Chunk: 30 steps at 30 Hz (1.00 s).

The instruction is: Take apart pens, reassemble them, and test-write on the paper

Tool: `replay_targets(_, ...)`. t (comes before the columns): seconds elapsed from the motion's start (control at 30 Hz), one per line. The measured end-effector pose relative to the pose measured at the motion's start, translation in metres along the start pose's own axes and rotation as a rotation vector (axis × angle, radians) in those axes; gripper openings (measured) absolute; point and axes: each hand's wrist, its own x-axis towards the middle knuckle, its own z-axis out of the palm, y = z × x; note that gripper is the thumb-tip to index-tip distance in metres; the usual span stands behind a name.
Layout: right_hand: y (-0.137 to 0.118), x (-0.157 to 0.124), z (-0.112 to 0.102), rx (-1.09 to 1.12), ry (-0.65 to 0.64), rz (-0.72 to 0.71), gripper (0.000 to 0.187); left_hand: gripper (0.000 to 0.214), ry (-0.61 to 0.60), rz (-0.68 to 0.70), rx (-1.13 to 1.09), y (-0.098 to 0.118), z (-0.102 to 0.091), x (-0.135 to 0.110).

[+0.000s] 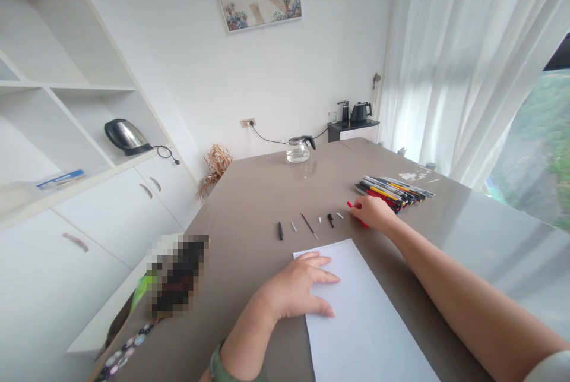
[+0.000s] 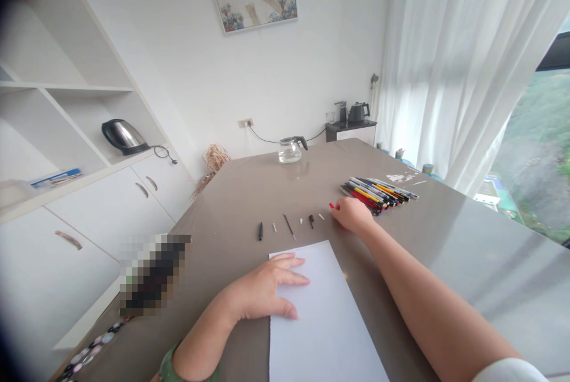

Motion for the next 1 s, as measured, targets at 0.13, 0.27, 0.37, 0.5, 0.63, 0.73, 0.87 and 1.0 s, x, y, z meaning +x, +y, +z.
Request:
replay_targets(0.13, 0.002, 0.001, 0.004, -0.013, -0.019, -0.007, 0.028, 0.056, -0.003, -0.004, 0.001, 0.001, 0.000, 0.000)
replay_targets(0.27, 0.005, 0.001, 0.005, -0.013, -0.022, -0.013, 0.033, 0.055, -0.009, -0.008, 0.010, 0.001, 0.001, 0.000)
replay_targets(0.37, 0.006, 0.002, 0.006, -0.005, -0.028, -0.020, 0.035, 0.055, -0.017, -0.008, 0.021, 0.000, 0.000, 0.000)
replay_targets(0.5, 0.007, 0.003, 0.006, 0.007, -0.035, -0.029, 0.037, 0.057, -0.008, -0.017, 0.028, -0.001, -0.001, -0.002)
replay_targets(0.63, 0.010, 0.006, 0.006, 0.009, -0.024, -0.021, 0.035, 0.060, 0.009, -0.052, 0.024, -0.003, -0.002, -0.003)
replay_targets(0.73, 0.011, 0.008, 0.006, 0.012, -0.008, -0.003, 0.031, 0.060, 0.014, -0.061, 0.017, -0.004, -0.003, -0.004)
replay_targets(0.87, 0.003, 0.005, 0.000, 0.015, 0.039, 0.038, 0.028, 0.060, 0.001, -0.069, 0.023, -0.005, -0.003, -0.004)
replay_targets(1.0, -0.020, -0.012, -0.018, 0.071, 0.057, -0.046, 0.030, 0.061, -0.004, -0.079, 0.028, -0.003, -0.003, -0.005)
